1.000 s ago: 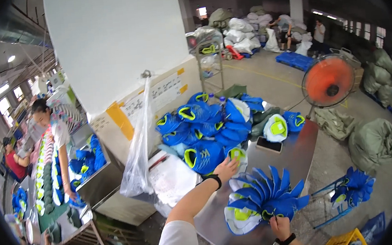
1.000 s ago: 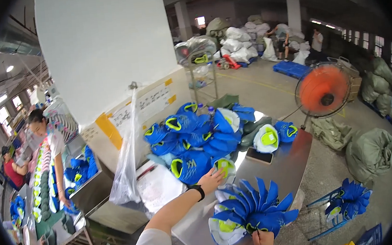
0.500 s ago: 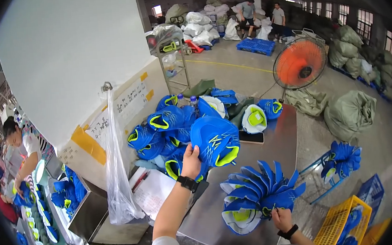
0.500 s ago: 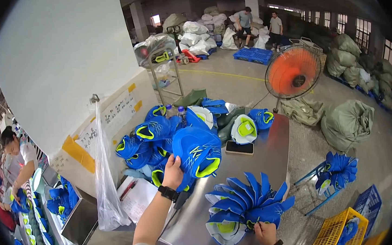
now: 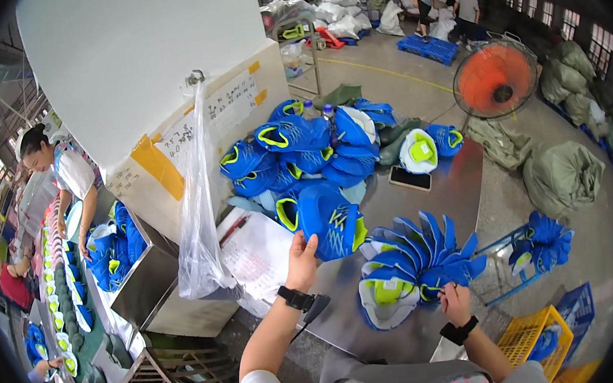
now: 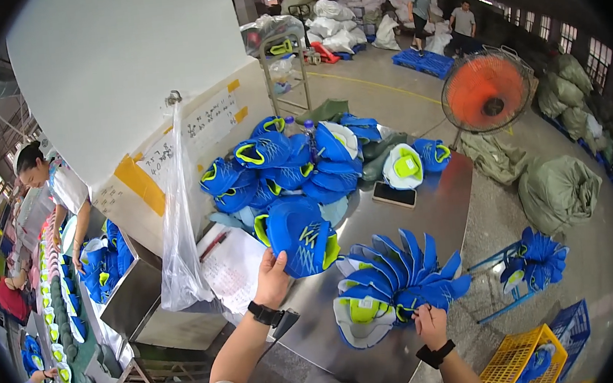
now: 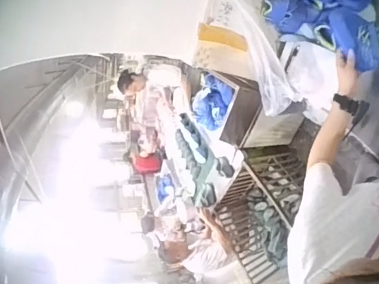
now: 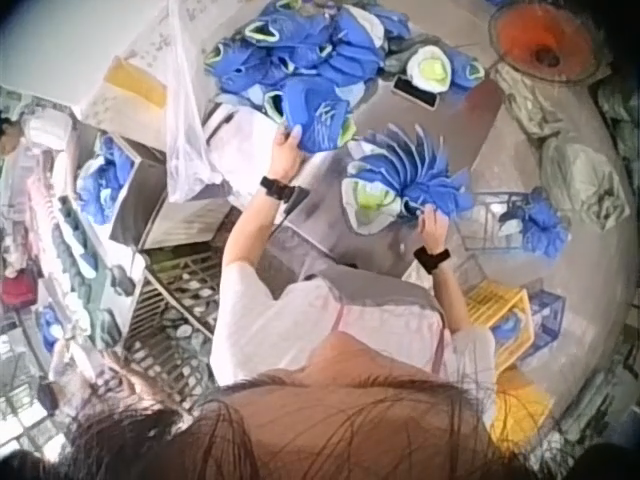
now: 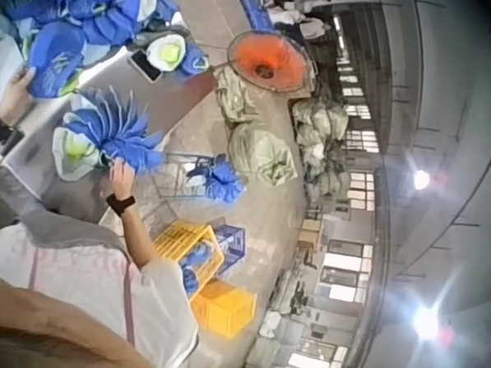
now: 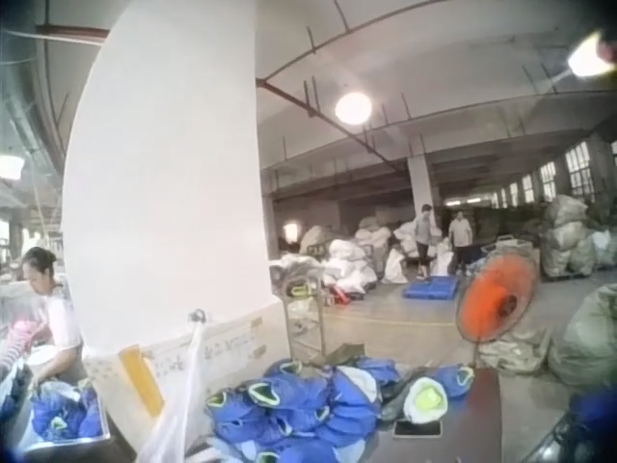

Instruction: Sorting and organizing blue shoe uppers/components in a manufacturing facility.

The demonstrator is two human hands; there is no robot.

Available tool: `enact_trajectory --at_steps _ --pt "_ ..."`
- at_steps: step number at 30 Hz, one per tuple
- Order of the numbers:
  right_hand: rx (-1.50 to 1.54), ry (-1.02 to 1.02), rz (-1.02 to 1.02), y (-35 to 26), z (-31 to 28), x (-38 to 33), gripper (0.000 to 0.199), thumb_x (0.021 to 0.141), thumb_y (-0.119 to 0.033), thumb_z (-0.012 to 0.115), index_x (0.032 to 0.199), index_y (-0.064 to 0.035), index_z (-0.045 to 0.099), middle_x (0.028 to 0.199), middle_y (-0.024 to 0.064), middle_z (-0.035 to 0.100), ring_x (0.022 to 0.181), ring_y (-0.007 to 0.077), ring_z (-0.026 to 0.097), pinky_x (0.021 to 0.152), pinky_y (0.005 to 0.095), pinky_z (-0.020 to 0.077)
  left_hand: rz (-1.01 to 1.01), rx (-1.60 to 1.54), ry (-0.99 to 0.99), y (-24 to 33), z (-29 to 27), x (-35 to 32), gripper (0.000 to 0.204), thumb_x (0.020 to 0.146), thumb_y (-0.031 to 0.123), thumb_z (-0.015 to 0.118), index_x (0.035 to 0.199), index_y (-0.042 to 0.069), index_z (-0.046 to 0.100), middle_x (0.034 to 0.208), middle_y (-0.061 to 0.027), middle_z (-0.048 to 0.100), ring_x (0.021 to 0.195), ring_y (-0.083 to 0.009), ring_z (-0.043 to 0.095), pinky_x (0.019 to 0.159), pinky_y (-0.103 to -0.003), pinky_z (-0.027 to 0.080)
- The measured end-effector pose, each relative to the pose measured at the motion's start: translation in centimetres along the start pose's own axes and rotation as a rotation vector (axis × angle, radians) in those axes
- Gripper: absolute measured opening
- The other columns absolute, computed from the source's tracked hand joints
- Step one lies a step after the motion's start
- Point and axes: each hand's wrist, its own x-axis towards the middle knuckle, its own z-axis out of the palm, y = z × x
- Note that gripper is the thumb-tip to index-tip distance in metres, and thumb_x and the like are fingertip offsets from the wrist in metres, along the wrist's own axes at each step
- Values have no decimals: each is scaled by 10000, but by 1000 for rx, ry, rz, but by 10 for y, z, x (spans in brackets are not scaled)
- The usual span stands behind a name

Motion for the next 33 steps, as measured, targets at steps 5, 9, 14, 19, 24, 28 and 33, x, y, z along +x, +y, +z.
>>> enact_trajectory --at_steps 5,9,14,19,24,28,33 --pt "129 8 132 -21 -10 -3 321 929 -192 442 689 6 519 470 2 449 387 54 391 405 208 332 109 -17 165 1 -6 -62 162 935 126 483 1068 34 489 1016 -22 568 909 -98 516 843 -261 412" --pt "276 18 181 -31 -25 -6 317 924 -172 462 671 12 514 516 7 469 436 56 424 442 207 351 248 -64 382 -2 -1 -138 198 935 78 447 1128 35 450 1080 -51 539 950 -131 520 845 -292 428" --pt "416 -113 77 -77 -40 14 331 918 -170 469 658 29 511 550 24 496 472 75 451 444 197 335 325 112 630 0 30 -273 452 899 1 421 1326 62 287 1228 -92 463 1072 -181 480 905 -316 404" --pt "661 -545 53 -121 -52 -15 334 887 -207 532 653 30 540 508 20 458 420 69 388 410 209 305 310 1082 768 30 50 -399 348 846 -48 408 1165 32 521 1138 -174 475 940 -275 537 899 -319 386" --pt "925 -1124 331 -139 -39 -86 322 859 -203 562 655 43 524 573 100 516 412 93 381 396 233 298 319 1499 722 48 95 -495 625 719 84 654 1292 43 408 1174 -264 378 1096 -421 364 957 -448 323" --pt "615 -1524 280 -184 -23 -135 266 868 -178 569 762 66 572 586 49 495 441 51 362 399 205 270 325 1505 862 60 97 -580 729 699 111 680 1337 43 335 1170 -289 366 1088 -433 348 960 -464 311" --pt "503 -1923 222 -257 0 -241 333 834 -230 599 700 68 533 641 109 522 438 93 373 372 228 255 334 1675 934 63 101 -733 680 620 56 653 1267 54 446 1153 -213 395 1063 -395 370 947 -452 330"
